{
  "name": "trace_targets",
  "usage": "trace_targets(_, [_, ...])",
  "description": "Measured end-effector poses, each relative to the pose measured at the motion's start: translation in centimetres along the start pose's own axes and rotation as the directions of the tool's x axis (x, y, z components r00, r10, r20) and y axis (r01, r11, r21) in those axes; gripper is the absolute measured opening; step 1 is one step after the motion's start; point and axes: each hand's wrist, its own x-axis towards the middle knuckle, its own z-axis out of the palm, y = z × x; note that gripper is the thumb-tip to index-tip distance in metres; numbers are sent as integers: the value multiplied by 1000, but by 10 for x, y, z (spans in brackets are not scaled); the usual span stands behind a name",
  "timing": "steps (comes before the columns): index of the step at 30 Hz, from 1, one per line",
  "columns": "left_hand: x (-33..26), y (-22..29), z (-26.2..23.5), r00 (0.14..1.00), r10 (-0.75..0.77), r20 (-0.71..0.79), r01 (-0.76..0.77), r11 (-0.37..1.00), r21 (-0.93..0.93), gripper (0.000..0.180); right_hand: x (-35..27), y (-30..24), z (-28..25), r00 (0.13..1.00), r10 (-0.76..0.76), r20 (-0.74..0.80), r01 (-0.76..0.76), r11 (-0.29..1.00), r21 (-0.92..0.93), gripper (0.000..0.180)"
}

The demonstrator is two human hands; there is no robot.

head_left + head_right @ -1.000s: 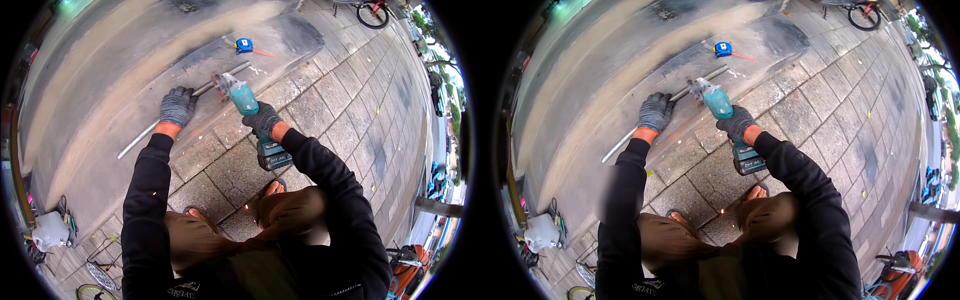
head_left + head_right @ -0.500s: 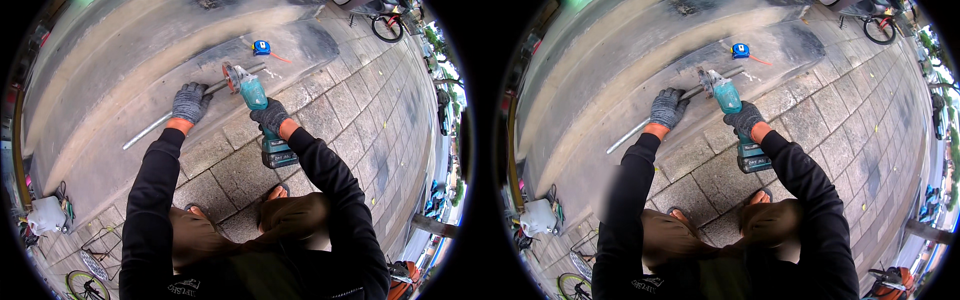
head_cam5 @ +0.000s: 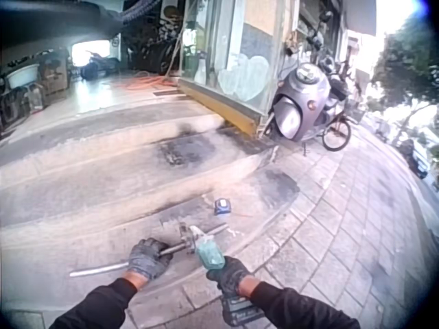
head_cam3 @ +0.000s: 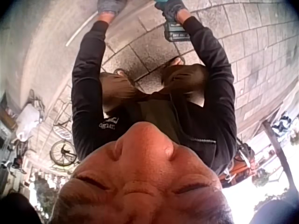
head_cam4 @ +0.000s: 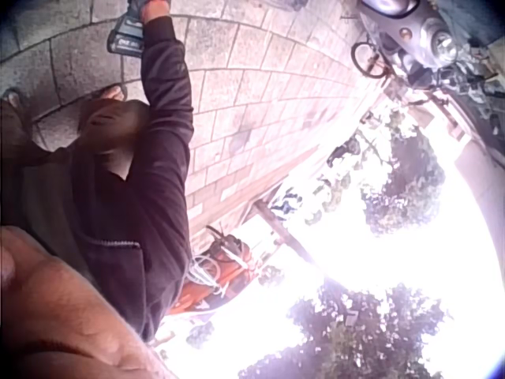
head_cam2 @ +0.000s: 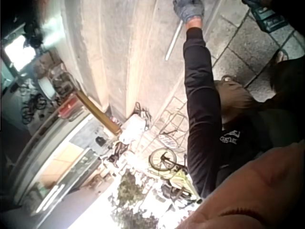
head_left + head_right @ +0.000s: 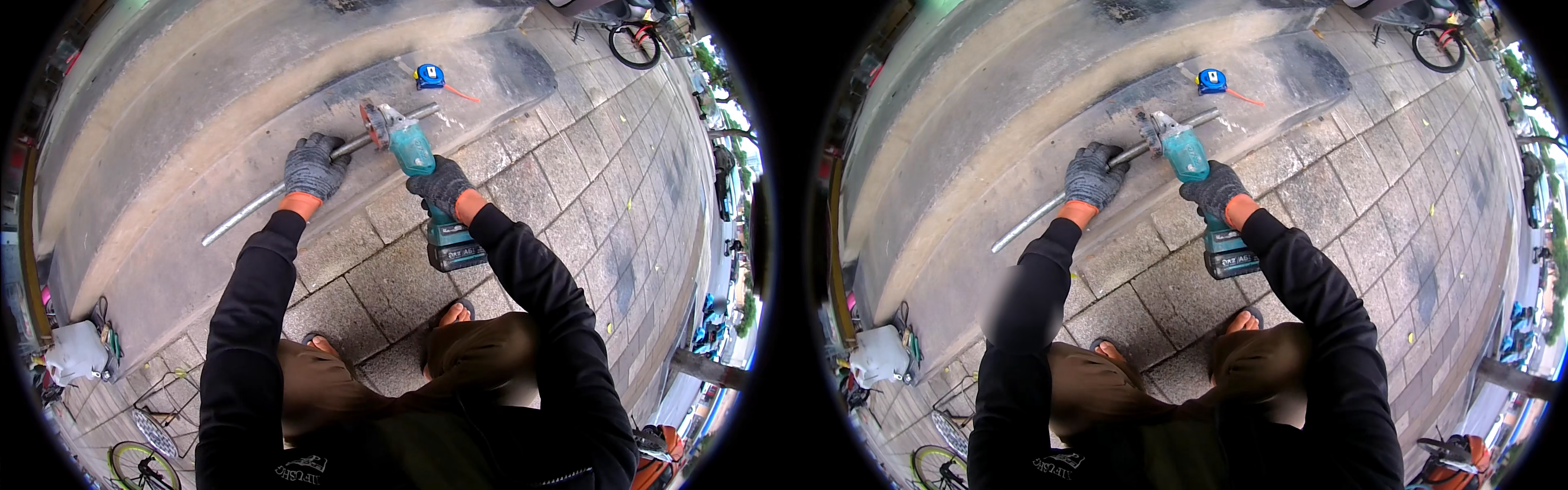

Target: The person uses a grinder to cut through a metal rod on a stone step, then uses a tape measure to mark a point on the rod and continues cutting the metal at the marked location.

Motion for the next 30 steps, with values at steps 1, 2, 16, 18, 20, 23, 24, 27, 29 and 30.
trace_targets(1, [0,0,0,1000,3,-2,-3,1000,1,31,1,3,-1,1000,-1,-1,1,1000,7,41])
trace_targets(2, [1,1,0,1000,6,-4,-6,1000,1,30,2,5,-2,1000,-3,-2,3,1000,13,41])
trace_targets(16, [2,-9,12,998,59,0,-59,998,8,36,9,12,-2,999,-22,-26,21,1000,-20,42])
trace_targets(18, [4,-16,19,995,95,-17,-95,995,23,36,11,15,-4,998,-50,-33,49,998,-50,44])
trace_targets(20, [8,-31,28,992,122,-24,-120,990,72,36,16,15,-1,994,-101,-35,98,991,-96,46])
trace_targets(23, [10,-31,26,990,135,-27,-135,991,18,35,14,11,0,996,-73,-47,68,992,-104,49])
trace_targets(24, [11,-27,24,984,167,-55,-166,986,21,36,11,10,-1,998,-49,-41,45,995,-93,49])
trace_targets(27, [5,-17,18,993,117,-34,-117,993,-4,37,12,15,-4,996,-68,-50,61,990,-124,49])
trace_targets(29, [5,-16,12,995,96,10,-97,994,47,37,11,13,-2,997,-64,-45,58,991,-121,48])
trace_targets(30, [7,-11,7,994,77,72,-81,995,64,37,11,15,-3,997,-59,-47,53,992,-116,47])
